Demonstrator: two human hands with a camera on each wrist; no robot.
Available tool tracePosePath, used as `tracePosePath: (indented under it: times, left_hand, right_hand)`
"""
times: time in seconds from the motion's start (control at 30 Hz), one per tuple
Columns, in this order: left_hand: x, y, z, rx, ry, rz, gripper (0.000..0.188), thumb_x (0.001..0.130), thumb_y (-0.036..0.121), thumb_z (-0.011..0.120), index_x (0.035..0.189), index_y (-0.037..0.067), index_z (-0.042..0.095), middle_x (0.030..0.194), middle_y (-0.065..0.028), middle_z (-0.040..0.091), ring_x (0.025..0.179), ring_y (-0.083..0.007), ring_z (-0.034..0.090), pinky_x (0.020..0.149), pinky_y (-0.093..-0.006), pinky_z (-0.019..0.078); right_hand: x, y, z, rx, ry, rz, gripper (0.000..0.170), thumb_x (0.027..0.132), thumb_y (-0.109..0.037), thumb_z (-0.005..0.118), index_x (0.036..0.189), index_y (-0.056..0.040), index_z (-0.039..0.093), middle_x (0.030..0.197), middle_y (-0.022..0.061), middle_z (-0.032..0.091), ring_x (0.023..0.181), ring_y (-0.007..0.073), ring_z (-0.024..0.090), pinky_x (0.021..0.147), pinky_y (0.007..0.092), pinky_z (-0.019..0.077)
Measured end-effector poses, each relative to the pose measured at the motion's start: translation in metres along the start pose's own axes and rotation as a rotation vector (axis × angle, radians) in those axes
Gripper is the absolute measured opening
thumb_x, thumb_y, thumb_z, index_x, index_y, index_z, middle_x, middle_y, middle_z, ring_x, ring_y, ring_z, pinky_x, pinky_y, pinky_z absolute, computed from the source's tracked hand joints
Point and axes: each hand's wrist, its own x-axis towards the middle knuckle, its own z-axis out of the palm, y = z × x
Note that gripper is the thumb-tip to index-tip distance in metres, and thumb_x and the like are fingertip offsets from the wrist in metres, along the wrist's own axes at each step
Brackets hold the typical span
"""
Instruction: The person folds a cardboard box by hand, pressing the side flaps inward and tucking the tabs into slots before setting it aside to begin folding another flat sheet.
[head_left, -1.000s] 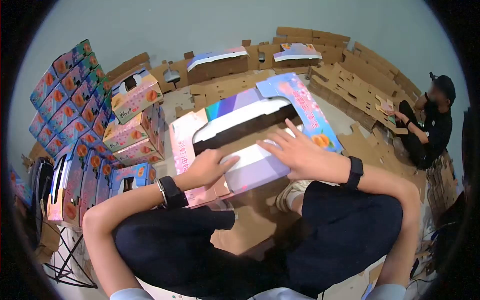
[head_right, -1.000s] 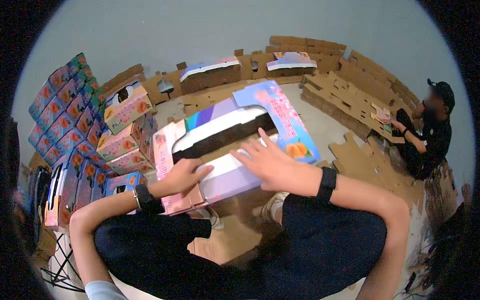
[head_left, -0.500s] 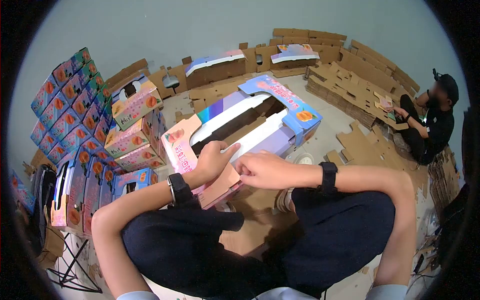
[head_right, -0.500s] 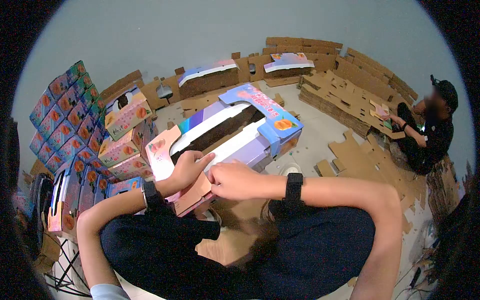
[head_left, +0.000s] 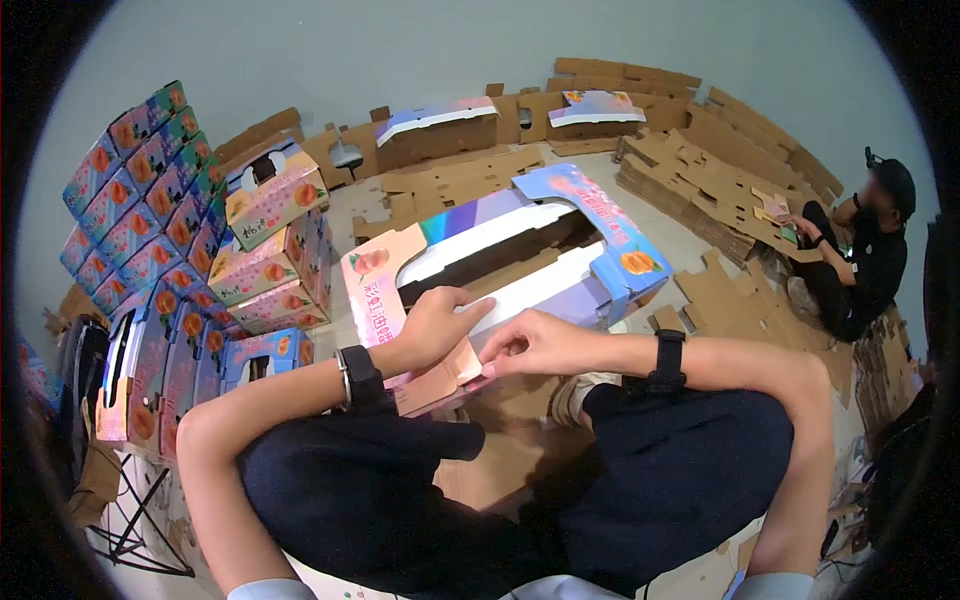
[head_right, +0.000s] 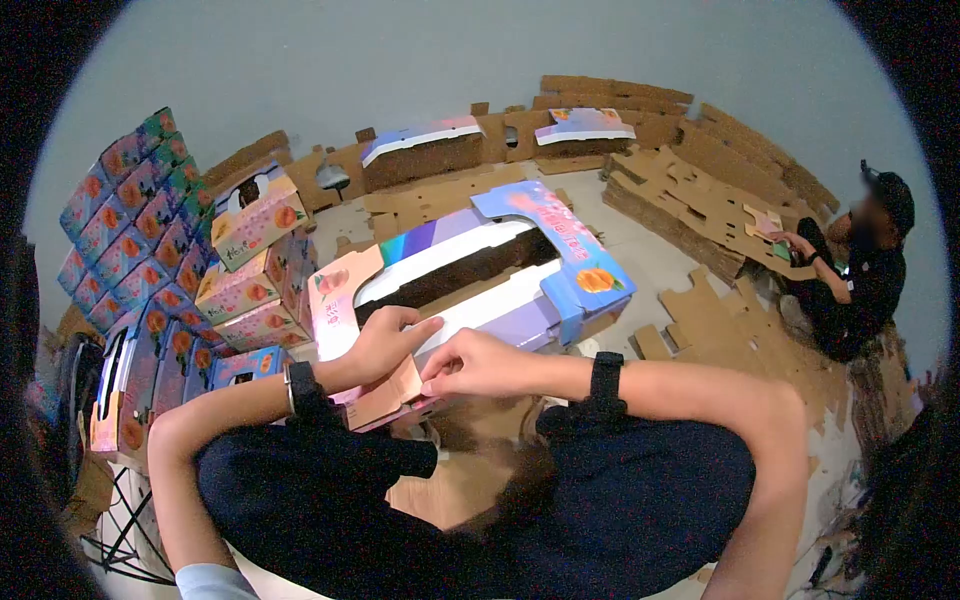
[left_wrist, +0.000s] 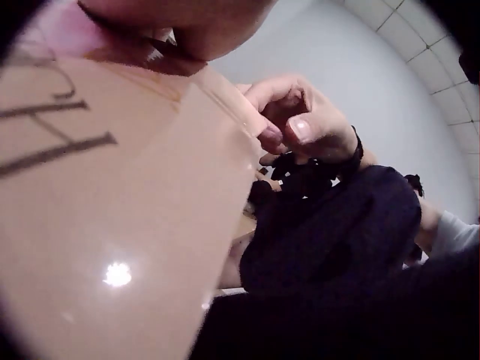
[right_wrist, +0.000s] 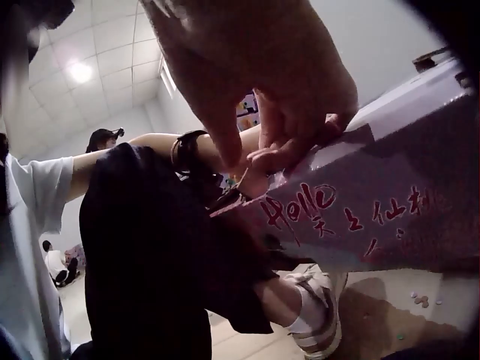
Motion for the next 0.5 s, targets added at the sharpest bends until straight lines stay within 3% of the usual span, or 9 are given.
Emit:
tracePosePath:
  times: [0.2,0.37,0.5]
  left_hand:
    - [0.001,0.003,-0.004,0.025,-0.071,0.003,0.047,0.087,0.034,0.054,0.094,-0.011,0.063,0.087,-0.0303,0.062,0.083,-0.0383,0.063,0.078,-0.0404,0.0463]
    - [0.001,-0.002,-0.005,-0.045,-0.087,0.008,0.043,0.088,0.030,0.051,0.095,-0.011,0.062,0.086,-0.0297,0.062,0.082,-0.0375,0.063,0.077,-0.0399,0.0461]
    - [0.001,-0.003,-0.007,-0.105,-0.121,-0.005,0.041,0.089,0.028,0.050,0.095,-0.011,0.061,0.083,-0.0271,0.062,0.078,-0.0326,0.062,0.076,-0.0391,0.0457]
  right_hand:
    - [0.002,0.001,0.001,0.172,-0.044,0.027,0.022,0.085,-0.018,0.065,0.094,0.0020,0.069,0.079,0.0033,0.067,0.072,0.0069,0.058,0.067,0.0239,0.0474]
    - [-0.002,-0.010,-0.001,0.257,-0.064,0.085,0.024,0.086,-0.018,0.064,0.100,0.0010,0.068,0.080,0.0038,0.067,0.075,0.0090,0.059,0.073,0.0254,0.0481]
    - [-0.004,-0.012,-0.002,0.172,-0.136,-0.041,0.029,0.088,-0.019,0.062,0.111,-0.0015,0.065,0.094,0.0057,0.065,0.088,0.0118,0.058,0.083,0.0278,0.0455]
